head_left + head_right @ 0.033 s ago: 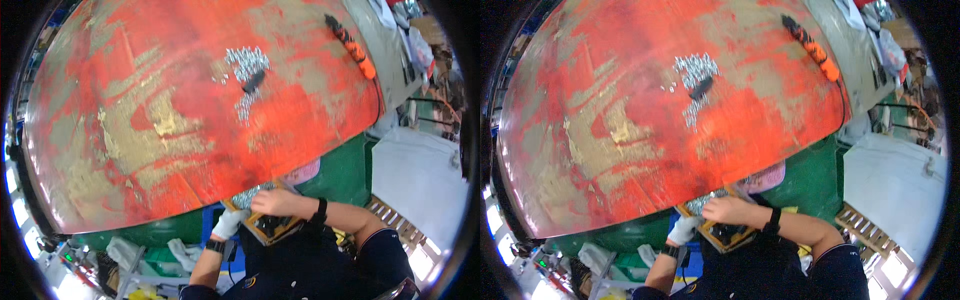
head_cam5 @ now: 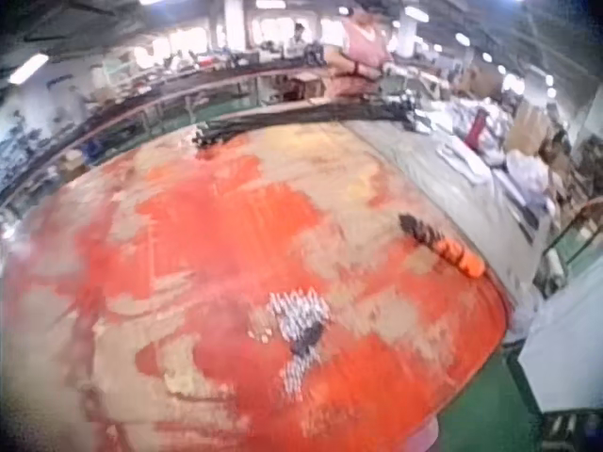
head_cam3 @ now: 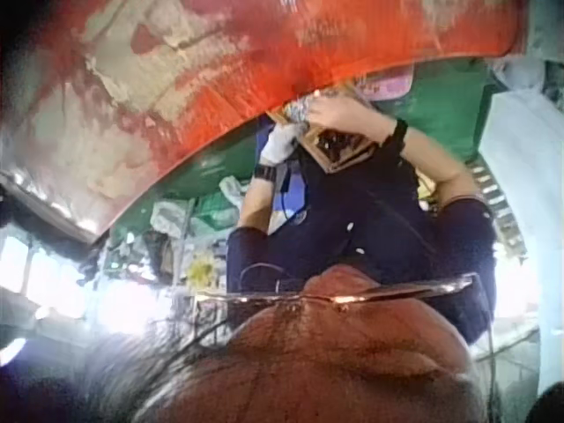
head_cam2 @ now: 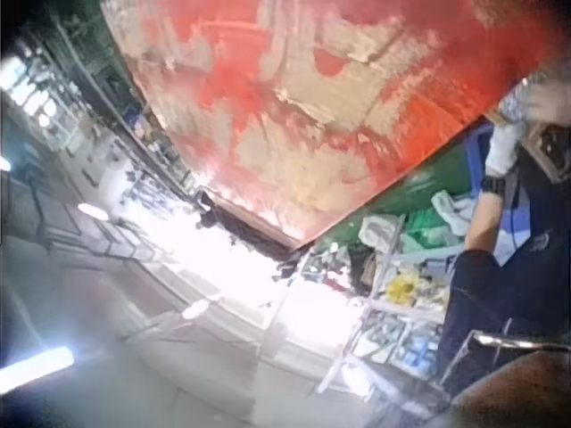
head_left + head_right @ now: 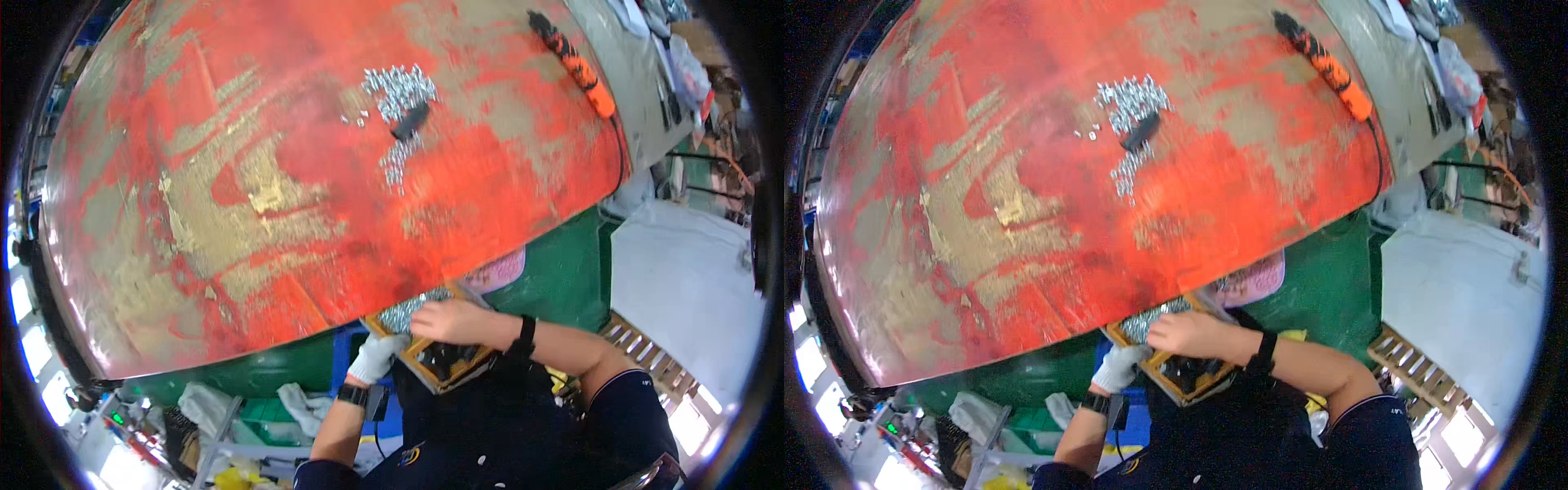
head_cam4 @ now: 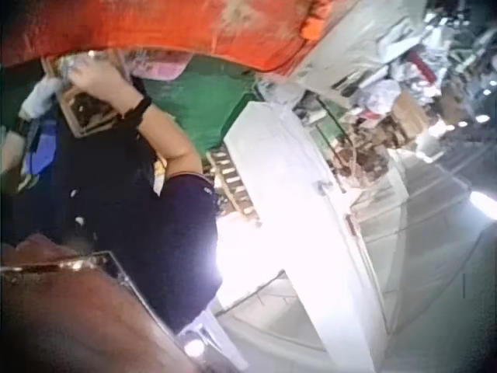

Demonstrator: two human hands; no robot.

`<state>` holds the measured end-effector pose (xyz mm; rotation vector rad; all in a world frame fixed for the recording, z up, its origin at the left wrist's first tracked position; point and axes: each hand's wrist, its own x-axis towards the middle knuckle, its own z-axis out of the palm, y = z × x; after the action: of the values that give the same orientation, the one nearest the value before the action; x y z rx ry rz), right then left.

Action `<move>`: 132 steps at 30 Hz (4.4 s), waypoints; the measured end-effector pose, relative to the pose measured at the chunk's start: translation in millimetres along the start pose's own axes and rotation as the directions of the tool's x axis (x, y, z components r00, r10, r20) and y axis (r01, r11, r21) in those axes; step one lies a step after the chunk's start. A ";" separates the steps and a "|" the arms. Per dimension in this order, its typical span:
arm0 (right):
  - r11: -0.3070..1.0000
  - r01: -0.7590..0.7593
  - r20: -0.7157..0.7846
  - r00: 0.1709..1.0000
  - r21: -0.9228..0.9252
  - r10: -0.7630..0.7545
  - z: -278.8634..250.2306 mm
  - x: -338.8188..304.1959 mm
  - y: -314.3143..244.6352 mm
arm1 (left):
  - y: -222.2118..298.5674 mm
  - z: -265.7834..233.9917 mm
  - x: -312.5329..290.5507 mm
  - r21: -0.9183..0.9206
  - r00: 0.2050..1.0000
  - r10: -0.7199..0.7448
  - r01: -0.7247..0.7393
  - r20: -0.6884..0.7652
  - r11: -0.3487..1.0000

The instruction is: Assembling metal alligator clamps by attaching nuts and screws using an electric screwdriver and sorting parts into bins.

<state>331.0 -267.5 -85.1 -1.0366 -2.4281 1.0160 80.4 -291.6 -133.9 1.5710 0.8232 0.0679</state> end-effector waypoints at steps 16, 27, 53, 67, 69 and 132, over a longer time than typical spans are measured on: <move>0.414 -0.491 -0.295 0.304 0.767 0.906 40.1 -175.0 -50.3 | 11.4 105.1 6.8 -0.873 0.887 -0.462 0.241 0.020 0.425; -0.187 -0.051 0.192 0.400 0.981 0.896 53.7 -200.1 -52.0 | 68.8 144.5 -12.0 -0.982 0.820 -0.563 0.002 0.109 -0.187; 0.898 -0.431 0.518 0.791 0.094 0.325 -127.6 -56.9 52.7 | 62.0 43.3 60.1 -0.635 0.978 -0.089 0.192 0.191 0.748; 0.871 -0.203 -0.405 0.914 -0.447 0.005 -175.5 103.7 150.2 | 5.8 14.3 65.1 -0.485 0.858 -0.455 0.511 0.239 0.710; 0.869 -0.184 -0.384 0.923 -0.459 -0.008 -187.2 109.2 150.4 | 1.5 9.9 60.1 -0.300 0.770 -0.625 0.631 0.129 0.715; 0.995 0.011 -0.382 0.923 -0.096 -0.047 -143.1 95.0 114.1 | 25.1 -6.7 40.3 -0.782 0.846 -0.533 0.319 -0.019 0.535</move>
<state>397.5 -73.3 -65.8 -1.1073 -2.1730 0.6227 118.3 -263.1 -126.8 0.5175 1.1818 0.2327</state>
